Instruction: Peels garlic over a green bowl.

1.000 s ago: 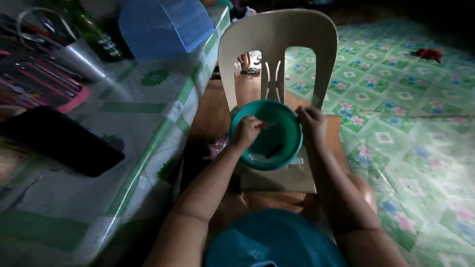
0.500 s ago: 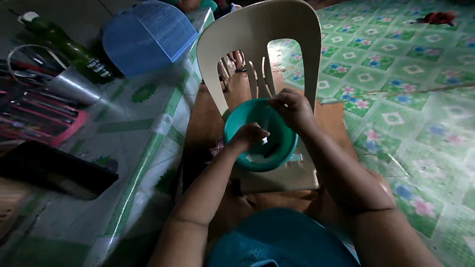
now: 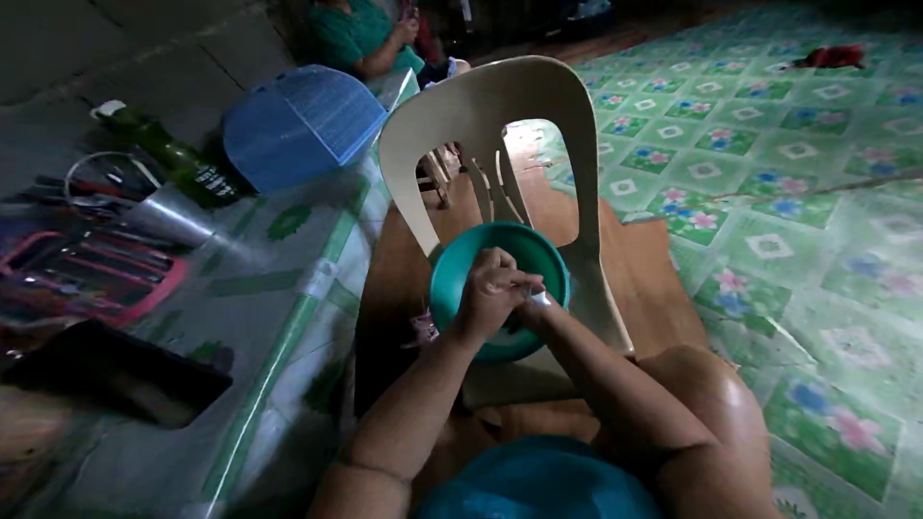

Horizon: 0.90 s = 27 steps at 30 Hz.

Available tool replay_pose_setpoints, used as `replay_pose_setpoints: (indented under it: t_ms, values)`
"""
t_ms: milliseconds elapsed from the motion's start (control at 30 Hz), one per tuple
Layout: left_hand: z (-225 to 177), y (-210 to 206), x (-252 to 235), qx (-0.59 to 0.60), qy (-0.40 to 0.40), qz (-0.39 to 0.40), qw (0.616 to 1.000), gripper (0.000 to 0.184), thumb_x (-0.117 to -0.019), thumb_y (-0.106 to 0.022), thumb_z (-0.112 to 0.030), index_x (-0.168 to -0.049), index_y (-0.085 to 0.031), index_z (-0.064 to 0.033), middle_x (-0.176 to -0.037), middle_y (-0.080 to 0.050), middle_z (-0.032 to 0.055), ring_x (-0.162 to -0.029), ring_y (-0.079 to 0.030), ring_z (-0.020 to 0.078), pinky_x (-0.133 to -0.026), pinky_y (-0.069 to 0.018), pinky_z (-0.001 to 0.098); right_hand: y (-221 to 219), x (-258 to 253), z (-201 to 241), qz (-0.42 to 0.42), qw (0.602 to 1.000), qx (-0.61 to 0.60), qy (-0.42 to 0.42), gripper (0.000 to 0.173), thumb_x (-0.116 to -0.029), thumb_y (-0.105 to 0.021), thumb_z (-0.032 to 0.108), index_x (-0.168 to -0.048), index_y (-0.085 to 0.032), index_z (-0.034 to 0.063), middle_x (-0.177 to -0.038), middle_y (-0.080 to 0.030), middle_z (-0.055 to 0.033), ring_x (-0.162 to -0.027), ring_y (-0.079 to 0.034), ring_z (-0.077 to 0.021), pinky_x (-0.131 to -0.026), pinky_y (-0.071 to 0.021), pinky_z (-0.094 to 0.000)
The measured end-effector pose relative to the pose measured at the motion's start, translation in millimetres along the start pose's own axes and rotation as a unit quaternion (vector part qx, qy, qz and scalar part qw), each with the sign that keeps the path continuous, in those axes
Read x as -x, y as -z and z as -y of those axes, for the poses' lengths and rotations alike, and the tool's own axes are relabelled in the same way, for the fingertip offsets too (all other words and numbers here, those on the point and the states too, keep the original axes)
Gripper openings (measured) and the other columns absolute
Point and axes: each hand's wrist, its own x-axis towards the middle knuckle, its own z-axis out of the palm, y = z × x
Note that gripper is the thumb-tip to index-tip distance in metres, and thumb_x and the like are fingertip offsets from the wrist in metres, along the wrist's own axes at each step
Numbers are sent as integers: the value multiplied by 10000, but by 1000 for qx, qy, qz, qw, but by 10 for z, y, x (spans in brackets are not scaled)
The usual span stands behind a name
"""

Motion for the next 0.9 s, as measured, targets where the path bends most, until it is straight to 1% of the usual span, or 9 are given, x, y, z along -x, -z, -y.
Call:
replay_pose_setpoints:
  t_ms: [67, 167, 200, 333, 533, 600, 700, 800, 900]
  values:
    - [-38, -35, 197, 53, 90, 28, 994, 86, -788, -864, -148, -840, -805, -115, -1013, -615, 12, -1032, -564, 86, -910, -500, 244, 123, -32, 92, -24, 999, 17, 12, 184, -1050, -498, 74, -1059, -652, -27, -862, -648, -5, -784, -611, -43, -761, -543, -268]
    - [35, -21, 417, 124, 241, 72, 960, 82, -880, -779, -132, -886, -778, -50, -1424, -561, 79, -1307, -512, 132, -1065, -478, 310, 419, -172, 104, -60, 991, 68, 94, 220, -1014, -612, 198, -987, -691, -5, -911, -689, -38, -847, -641, -101, -825, -561, -353]
    - [60, -24, 461, 160, 287, 75, 942, 83, -910, -738, -104, -909, -748, -21, -1423, -576, 71, -1284, -545, 118, -1056, -491, 312, 475, -162, 163, -65, 986, 110, 112, 226, -1004, -638, 213, -967, -696, -2, -948, -682, -50, -888, -634, -115, -858, -550, -371]
    - [94, -112, 571, 269, 394, -19, 879, 65, -979, -631, -31, -1003, -671, 14, -1005, -726, 95, -950, -677, 145, -919, -542, 334, 443, 3, 473, -95, 947, 266, 152, 243, -1008, -662, 219, -981, -735, -11, -1070, -660, -123, -1004, -621, -200, -924, -515, -440]
    - [146, -185, 633, 254, 417, -94, 868, 267, -979, -660, -63, -1244, -635, -38, -1090, -671, 80, -970, -644, 157, -888, -549, 338, 408, 48, 431, -127, 907, 301, 267, 280, -996, -671, 256, -904, -729, -2, -999, -666, -111, -946, -618, -162, -870, -524, -374]
    - [135, -199, 616, 215, 441, -119, 863, 196, -998, -662, -148, -1166, -674, -47, -1020, -679, 61, -916, -630, 141, -842, -530, 321, 306, 76, 407, -152, 894, 316, 279, 262, -1004, -658, 239, -1025, -719, -15, -1112, -654, -173, -1027, -631, -249, -904, -531, -432]
    - [149, -204, 608, 234, 472, -201, 826, 213, -1041, -603, -229, -1167, -656, -66, -934, -632, 33, -794, -582, 116, -743, -507, 271, 131, 151, 401, -163, 855, 393, 297, 503, -933, -732, 175, -1370, -575, -19, -1377, -540, -289, -1252, -557, -433, -1037, -488, -573]
    - [111, -204, 624, 317, 470, -260, 782, 179, -1063, -551, -175, -1197, -591, -64, -923, -597, 41, -770, -571, 115, -723, -515, 251, -80, 311, 331, -45, 778, 554, 294, 295, -929, -741, 254, -1133, -717, 41, -1212, -657, -209, -1201, -581, -430, -1021, -420, -661]
    - [65, -236, 655, 374, 477, -263, 751, 197, -1087, -476, -241, -1149, -591, -94, -864, -597, 46, -715, -583, 133, -635, -515, 279, -219, 389, 177, 2, 718, 632, 292, 244, -913, -728, 215, -1127, -757, 102, -1106, -706, -116, -1142, -627, -349, -1065, -398, -643]
